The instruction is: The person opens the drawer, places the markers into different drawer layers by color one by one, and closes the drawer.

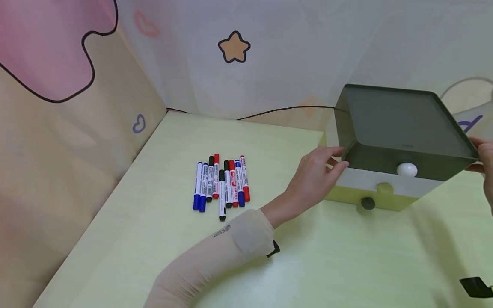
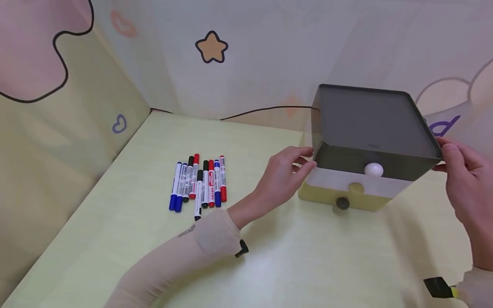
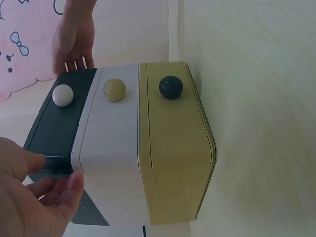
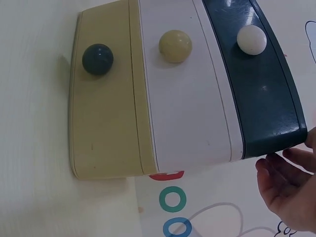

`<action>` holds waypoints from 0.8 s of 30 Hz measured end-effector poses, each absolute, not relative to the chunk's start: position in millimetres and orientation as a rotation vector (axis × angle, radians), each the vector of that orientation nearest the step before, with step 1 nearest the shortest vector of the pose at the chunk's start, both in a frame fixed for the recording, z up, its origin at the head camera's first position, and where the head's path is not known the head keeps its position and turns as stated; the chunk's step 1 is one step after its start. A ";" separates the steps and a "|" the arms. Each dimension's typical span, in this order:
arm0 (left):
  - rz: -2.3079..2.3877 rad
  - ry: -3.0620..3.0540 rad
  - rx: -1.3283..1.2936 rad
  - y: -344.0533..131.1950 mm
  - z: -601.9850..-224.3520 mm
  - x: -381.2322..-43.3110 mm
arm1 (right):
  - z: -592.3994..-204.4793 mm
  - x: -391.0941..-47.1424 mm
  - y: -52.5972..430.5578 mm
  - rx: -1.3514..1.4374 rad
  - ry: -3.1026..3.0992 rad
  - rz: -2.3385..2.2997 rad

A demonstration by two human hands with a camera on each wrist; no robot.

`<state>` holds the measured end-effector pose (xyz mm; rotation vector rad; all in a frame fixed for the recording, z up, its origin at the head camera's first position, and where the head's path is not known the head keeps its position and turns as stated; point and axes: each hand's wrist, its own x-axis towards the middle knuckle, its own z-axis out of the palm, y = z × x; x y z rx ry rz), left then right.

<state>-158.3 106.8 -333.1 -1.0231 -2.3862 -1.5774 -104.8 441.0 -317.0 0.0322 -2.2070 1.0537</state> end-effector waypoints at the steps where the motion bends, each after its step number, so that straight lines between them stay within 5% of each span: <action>1: -1.566 -2.382 -1.026 107.9 -333.2 -158.5 | -315.6 -104.5 441.7 0.035 -2.224 1.057; 12: -1.542 -2.235 -1.022 109.3 -329.7 -149.6 | -289.3 -105.1 423.7 -0.360 -2.269 1.175; 24: -1.466 -2.288 -1.183 122.2 -327.7 -135.6 | -290.8 -94.7 401.4 -0.300 -2.130 1.310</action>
